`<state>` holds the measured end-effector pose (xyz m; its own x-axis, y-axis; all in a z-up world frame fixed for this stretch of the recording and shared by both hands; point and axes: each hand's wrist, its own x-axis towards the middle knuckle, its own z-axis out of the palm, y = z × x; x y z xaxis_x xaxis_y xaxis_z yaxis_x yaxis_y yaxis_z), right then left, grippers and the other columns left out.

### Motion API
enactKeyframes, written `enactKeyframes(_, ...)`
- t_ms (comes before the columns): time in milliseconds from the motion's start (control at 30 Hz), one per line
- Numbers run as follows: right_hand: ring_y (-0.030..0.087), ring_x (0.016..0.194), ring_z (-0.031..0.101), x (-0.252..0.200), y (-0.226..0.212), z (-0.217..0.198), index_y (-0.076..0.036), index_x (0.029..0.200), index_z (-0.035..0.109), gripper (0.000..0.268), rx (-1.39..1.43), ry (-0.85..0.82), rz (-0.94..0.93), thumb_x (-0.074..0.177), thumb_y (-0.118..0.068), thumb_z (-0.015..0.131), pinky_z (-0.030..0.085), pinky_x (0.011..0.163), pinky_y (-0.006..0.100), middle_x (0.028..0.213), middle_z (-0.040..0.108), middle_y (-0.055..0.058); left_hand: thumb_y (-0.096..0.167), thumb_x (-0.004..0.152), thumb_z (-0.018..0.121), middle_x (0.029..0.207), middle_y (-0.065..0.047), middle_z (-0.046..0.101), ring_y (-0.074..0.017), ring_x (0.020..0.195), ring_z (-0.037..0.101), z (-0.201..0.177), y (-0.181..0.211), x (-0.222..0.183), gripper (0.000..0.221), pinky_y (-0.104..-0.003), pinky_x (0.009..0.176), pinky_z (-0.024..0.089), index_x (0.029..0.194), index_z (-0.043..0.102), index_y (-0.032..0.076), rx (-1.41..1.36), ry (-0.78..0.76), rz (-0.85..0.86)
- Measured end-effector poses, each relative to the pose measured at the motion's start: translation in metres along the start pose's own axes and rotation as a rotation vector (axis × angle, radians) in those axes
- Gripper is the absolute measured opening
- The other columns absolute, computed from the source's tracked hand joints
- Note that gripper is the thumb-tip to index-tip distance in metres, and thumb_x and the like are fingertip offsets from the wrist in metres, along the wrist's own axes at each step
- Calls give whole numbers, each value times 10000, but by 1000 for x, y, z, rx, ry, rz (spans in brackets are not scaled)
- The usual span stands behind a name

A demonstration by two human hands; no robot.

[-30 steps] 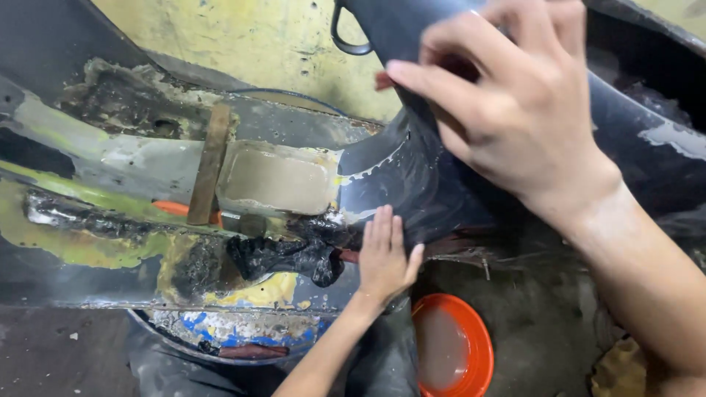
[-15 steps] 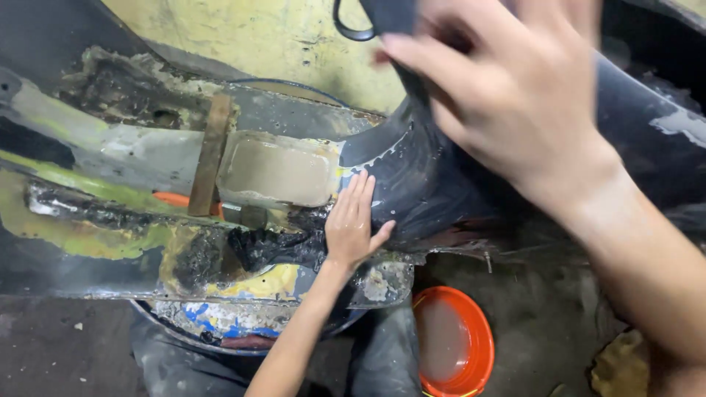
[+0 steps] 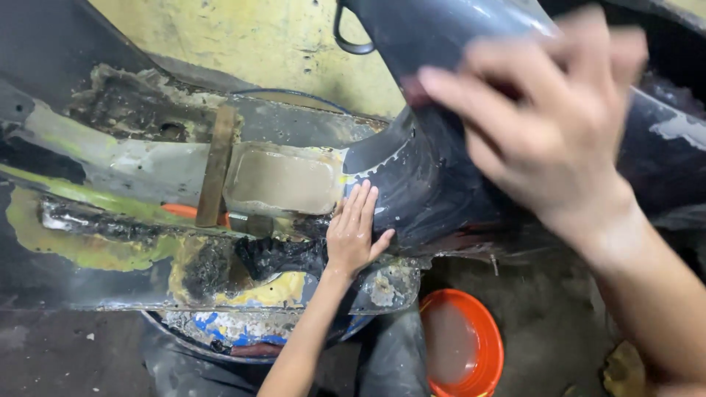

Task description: Repairing and smoothing a motorcycle body panel using sanding tools and filler.

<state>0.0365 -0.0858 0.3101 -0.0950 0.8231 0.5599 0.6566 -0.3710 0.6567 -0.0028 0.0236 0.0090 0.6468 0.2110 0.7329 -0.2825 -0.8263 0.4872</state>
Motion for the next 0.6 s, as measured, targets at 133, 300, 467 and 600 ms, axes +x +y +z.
enactKeyframes(133, 171, 803, 555, 17, -4, -2, -135, 1195, 837, 100, 49, 0, 36, 1098, -123, 858, 336, 929, 334, 1068, 672, 19, 421, 855, 529, 1413, -135, 420, -258, 1319, 414, 0, -1, -2, 650, -381, 1065, 327, 1353, 401, 24, 23, -20, 10)
enactKeyframes(300, 183, 869, 508, -41, -28, -29, -110, 1099, 816, 309, -18, -132, 152, 850, 57, 742, 273, 923, 331, 1132, 708, -33, 364, 810, 580, 1368, -144, 451, -293, 1280, 434, -12, 5, 6, 629, -398, 1045, 347, 1314, 436, 16, -79, -37, -24)
enactKeyframes(467, 259, 878, 538, -67, -42, -38, 27, 1035, 740, 242, 220, -102, 375, 821, 139, 737, 447, 771, 349, 1073, 583, 158, 173, 790, 583, 1223, -148, 496, -299, 1078, 518, -70, 74, 50, 473, -386, 953, 430, 1231, 485, 33, -495, 69, -148)
enactKeyframes(600, 234, 761, 598, -52, -75, -41, 95, 760, 651, 119, 508, 182, 609, 714, 178, 723, 515, 694, 320, 891, 596, 179, 67, 864, 591, 1000, -129, 589, -178, 885, 588, -91, 112, 82, 295, -292, 785, 537, 1130, 490, -10, -1522, -61, -403)
